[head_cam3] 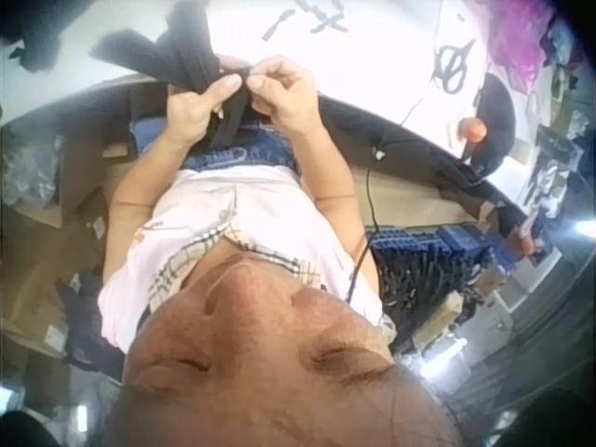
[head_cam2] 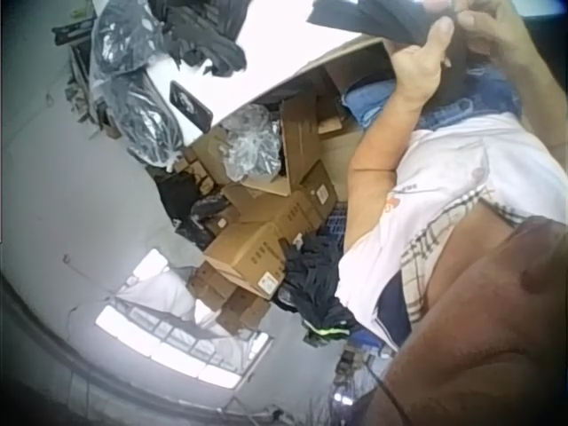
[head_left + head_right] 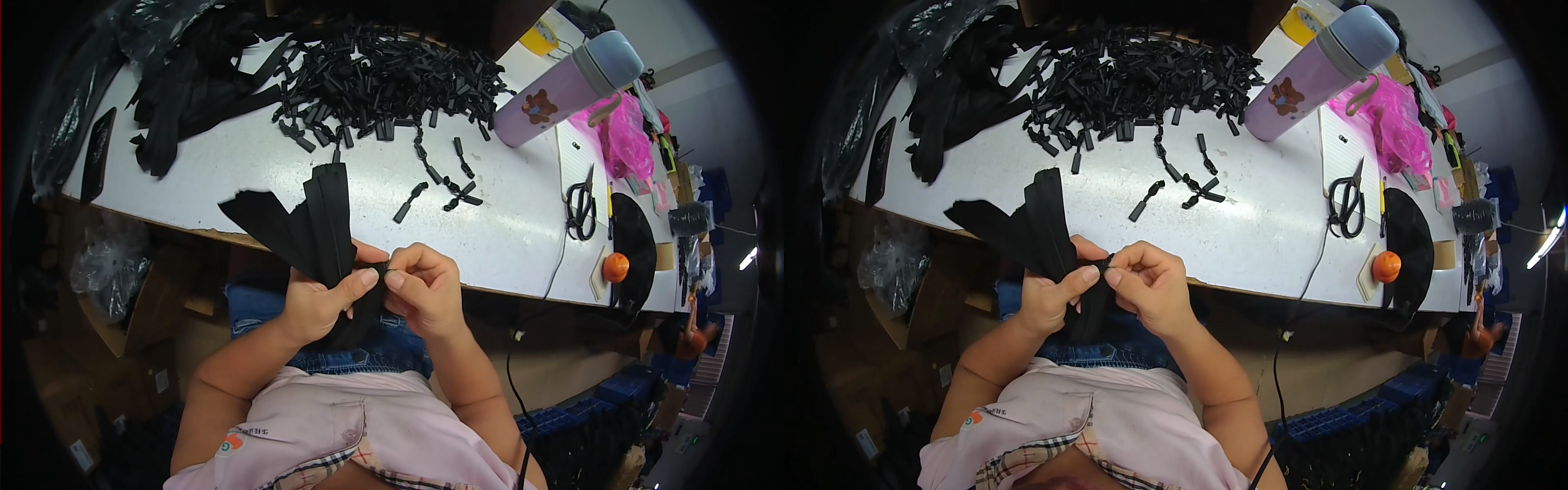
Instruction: Attaching small black plastic clips to strips of black fabric at a workbench.
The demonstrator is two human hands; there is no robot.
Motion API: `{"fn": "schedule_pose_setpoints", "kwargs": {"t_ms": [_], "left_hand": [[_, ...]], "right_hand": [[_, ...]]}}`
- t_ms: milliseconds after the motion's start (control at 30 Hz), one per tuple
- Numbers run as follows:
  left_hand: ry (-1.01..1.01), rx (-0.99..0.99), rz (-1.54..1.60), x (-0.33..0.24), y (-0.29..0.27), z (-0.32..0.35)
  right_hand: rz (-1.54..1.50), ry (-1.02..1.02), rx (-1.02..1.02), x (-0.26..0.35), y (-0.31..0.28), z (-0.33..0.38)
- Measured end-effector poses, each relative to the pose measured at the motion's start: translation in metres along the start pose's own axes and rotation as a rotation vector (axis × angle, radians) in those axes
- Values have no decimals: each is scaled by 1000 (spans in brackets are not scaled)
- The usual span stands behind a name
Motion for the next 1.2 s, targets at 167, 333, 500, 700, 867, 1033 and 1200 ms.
{"fn": "schedule_pose_setpoints", "kwargs": {"t_ms": [167,333,500,700,867,1033,1200], "left_hand": [[102,48,-52,-4,3,-1],[109,15,-58,-1,3,-1],[152,24,-65,-7,3,0],[202,138,-142,-12,8,0],[70,66,53,-1,-2,-3],[247,24,-189,-7,-3,2],[255,-56,-222,-16,-13,-5]], "right_hand": [[-36,144,79,-5,2,-1],[346,-249,-126,3,5,6],[366,-209,-18,3,9,7],[204,-146,-1,-2,10,9],[739,-662,-123,35,24,17],[569,-245,54,17,17,1],[966,-223,300,-3,32,9]]}}
Point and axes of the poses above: each hand's wrist, its own z-axis away from the middle knuckle, its own y-axis out of the palm, x = y × z, the point moved 7 cm from there along -z, towards the middle knuckle, and after that the axes turned 9 degrees about z, right-handed, at the moved point
